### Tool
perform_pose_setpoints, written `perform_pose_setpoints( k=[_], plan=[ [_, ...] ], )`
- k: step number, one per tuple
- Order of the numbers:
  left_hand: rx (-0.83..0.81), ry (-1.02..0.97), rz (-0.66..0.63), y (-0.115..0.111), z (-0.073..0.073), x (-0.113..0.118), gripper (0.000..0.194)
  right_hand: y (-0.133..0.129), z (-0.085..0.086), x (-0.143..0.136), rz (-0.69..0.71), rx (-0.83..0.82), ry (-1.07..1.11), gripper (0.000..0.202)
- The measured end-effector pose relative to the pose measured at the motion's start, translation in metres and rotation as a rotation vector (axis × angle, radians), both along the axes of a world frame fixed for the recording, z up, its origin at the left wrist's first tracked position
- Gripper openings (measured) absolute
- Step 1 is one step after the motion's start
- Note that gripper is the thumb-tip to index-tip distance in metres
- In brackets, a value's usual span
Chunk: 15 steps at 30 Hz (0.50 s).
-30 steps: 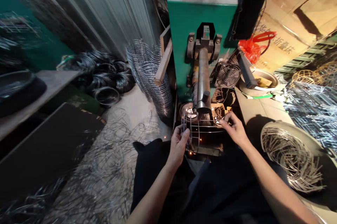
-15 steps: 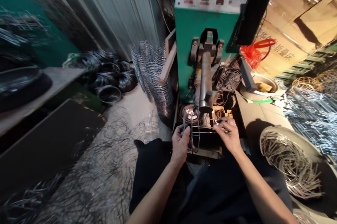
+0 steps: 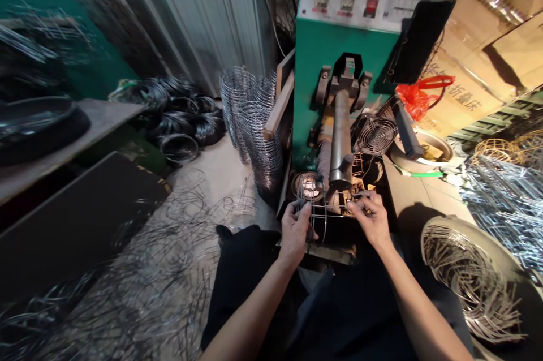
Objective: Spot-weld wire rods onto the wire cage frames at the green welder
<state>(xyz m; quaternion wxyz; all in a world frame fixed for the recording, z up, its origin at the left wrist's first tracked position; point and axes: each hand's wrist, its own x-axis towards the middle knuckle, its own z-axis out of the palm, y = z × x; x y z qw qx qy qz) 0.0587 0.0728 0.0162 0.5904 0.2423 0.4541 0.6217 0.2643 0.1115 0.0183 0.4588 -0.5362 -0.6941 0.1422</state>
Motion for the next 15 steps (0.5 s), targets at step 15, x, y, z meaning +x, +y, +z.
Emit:
perform_pose_setpoints(
  k=[15],
  plan=[
    [0.031,0.015,-0.027,0.018,0.000,0.000,0.041,0.013,0.009,-0.002,-0.033,0.049,-0.025,0.034]
  ],
)
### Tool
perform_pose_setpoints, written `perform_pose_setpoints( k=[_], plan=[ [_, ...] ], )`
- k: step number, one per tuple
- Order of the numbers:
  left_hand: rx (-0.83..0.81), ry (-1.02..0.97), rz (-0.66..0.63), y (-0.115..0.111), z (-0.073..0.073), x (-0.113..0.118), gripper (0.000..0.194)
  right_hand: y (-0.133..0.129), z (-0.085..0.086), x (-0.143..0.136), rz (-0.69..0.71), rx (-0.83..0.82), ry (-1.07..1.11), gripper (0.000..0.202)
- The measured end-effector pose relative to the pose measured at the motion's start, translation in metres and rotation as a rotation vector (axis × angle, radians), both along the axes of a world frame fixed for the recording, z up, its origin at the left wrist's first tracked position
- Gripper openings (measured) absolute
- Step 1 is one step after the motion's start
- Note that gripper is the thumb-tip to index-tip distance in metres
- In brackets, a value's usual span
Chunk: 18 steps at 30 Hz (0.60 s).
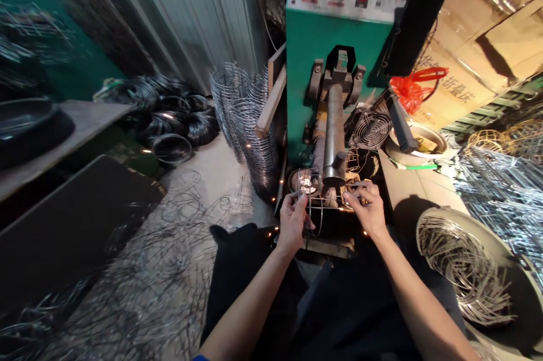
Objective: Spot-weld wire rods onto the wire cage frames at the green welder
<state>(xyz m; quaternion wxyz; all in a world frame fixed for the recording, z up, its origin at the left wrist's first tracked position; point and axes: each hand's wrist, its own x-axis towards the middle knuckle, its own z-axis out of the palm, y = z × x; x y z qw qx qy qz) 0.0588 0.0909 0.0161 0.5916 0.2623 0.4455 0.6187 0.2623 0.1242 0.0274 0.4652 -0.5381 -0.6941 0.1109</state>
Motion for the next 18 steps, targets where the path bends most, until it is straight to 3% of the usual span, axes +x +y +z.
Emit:
perform_pose_setpoints(
  k=[3,5,7,9,11,13,15,18],
  plan=[
    [-0.012,-0.002,-0.011,-0.006,0.005,-0.001,0.042,-0.013,0.006,0.002,0.046,-0.038,0.036,0.026],
    [-0.043,-0.019,-0.011,-0.023,0.010,0.000,0.042,-0.031,0.003,0.010,0.044,-0.079,0.113,0.022],
    [-0.117,-0.081,-0.001,-0.056,0.012,0.001,0.040,-0.055,-0.008,0.026,-0.039,-0.127,0.164,0.039],
    [-0.259,-0.176,-0.029,-0.103,0.008,-0.002,0.038,-0.081,-0.022,0.045,-0.134,-0.230,0.163,0.043],
    [-0.448,-0.216,-0.173,-0.153,0.000,-0.016,0.040,-0.106,-0.031,0.060,-0.131,-0.411,0.154,0.040],
    [-0.584,-0.088,-0.383,-0.184,-0.008,-0.041,0.047,-0.120,-0.031,0.063,-0.010,-0.610,0.146,0.039],
    [-0.533,0.208,-0.424,-0.183,-0.010,-0.067,0.044,-0.120,-0.026,0.052,0.165,-0.739,0.072,0.040],
    [-0.122,0.568,-0.367,-0.137,-0.010,-0.078,0.042,-0.102,-0.023,0.019,0.334,-0.732,-0.127,0.039]
  ],
)
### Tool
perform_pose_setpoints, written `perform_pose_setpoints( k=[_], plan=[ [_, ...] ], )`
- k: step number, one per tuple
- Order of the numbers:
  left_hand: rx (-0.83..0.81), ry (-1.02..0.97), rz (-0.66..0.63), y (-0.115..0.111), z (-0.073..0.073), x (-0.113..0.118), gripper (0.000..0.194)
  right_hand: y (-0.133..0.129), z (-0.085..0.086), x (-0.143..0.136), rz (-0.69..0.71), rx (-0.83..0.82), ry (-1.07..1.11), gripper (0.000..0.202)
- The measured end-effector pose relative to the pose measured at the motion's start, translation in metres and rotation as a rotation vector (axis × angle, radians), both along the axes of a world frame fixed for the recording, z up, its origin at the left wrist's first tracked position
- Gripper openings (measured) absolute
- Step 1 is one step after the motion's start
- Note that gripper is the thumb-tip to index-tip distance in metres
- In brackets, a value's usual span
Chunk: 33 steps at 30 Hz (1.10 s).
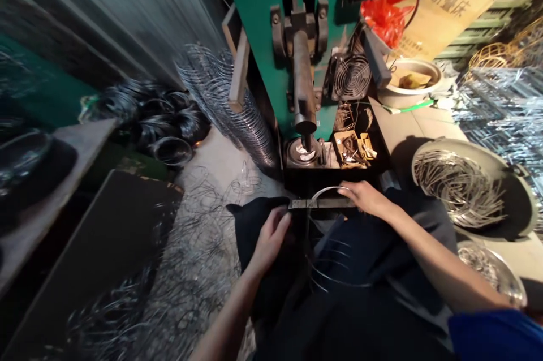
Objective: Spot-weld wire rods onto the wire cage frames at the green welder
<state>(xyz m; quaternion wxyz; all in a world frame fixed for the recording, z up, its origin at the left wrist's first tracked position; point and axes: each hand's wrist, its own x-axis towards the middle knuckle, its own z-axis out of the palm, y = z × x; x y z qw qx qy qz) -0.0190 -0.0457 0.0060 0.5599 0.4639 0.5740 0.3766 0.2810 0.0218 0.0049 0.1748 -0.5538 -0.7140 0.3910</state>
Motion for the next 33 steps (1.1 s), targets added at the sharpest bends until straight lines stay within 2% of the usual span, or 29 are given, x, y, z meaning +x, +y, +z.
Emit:
perform_pose_setpoints(
  k=[2,4,6,9,13,18,26,33],
  plan=[
    [0.264,0.227,-0.175,0.035,-0.002,0.011,0.038,0.008,-0.004,-0.021,0.028,0.078,-0.092,0.030],
    [0.423,0.401,-0.236,0.056,-0.007,0.024,0.027,0.006,-0.013,-0.032,0.011,0.144,-0.121,0.029],
    [0.484,0.478,-0.229,0.061,-0.016,0.032,0.026,-0.006,-0.024,-0.031,-0.042,0.200,-0.077,0.037],
    [0.572,0.605,-0.226,0.056,-0.030,0.036,0.028,-0.025,-0.037,-0.021,-0.146,0.271,0.013,0.040],
    [0.638,0.685,-0.247,0.058,-0.034,0.037,0.026,-0.027,-0.039,-0.019,-0.163,0.302,0.052,0.040],
    [0.684,0.687,-0.250,0.077,-0.013,0.038,0.024,-0.004,-0.021,-0.024,-0.157,0.362,0.049,0.036],
    [0.796,0.688,-0.236,0.102,0.032,0.032,0.022,0.025,0.028,-0.029,-0.130,0.420,-0.062,0.033],
    [0.838,0.727,-0.220,0.126,0.047,0.025,0.021,0.053,0.050,-0.037,-0.112,0.411,-0.083,0.032]
  ],
)
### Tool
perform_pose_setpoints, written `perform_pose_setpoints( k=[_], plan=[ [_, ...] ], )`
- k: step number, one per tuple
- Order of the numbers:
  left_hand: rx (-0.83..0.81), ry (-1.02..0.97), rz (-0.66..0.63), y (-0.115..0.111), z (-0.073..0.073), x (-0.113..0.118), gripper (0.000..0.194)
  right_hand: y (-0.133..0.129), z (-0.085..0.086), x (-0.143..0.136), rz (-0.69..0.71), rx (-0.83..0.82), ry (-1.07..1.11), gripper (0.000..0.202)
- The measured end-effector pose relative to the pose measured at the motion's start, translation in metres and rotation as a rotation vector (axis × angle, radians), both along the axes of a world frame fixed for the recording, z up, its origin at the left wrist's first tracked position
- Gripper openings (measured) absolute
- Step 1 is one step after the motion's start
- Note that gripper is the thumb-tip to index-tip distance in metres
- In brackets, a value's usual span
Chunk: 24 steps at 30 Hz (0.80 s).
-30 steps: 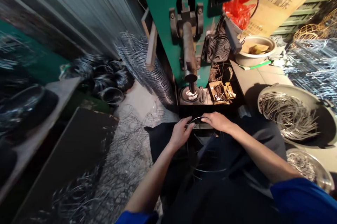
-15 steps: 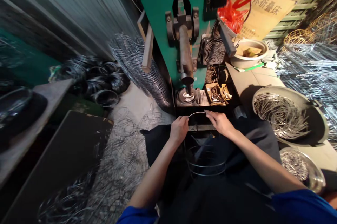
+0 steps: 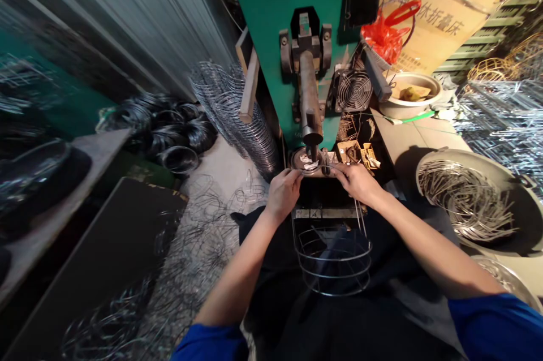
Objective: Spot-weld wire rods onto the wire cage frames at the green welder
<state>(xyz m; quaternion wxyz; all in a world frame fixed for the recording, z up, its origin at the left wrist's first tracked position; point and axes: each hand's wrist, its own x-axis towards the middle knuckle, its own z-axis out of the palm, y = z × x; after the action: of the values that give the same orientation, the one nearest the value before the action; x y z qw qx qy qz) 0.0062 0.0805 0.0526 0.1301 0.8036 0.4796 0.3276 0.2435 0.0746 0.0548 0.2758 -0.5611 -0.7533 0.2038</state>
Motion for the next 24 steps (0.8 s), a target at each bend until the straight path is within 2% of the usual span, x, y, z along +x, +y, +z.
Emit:
perform_pose_setpoints(
  k=[9,17,24],
  plan=[
    [0.003,0.048,0.016,0.008,0.008,-0.006,0.022,0.010,0.021,-0.006,0.063,-0.082,0.104,0.032],
    [-0.019,0.049,0.042,0.012,0.013,-0.003,0.022,0.022,0.019,-0.004,0.043,-0.079,0.121,0.032],
    [-0.030,0.032,0.027,0.014,0.013,-0.004,0.020,0.022,0.021,-0.005,0.071,-0.128,0.124,0.034]
  ],
)
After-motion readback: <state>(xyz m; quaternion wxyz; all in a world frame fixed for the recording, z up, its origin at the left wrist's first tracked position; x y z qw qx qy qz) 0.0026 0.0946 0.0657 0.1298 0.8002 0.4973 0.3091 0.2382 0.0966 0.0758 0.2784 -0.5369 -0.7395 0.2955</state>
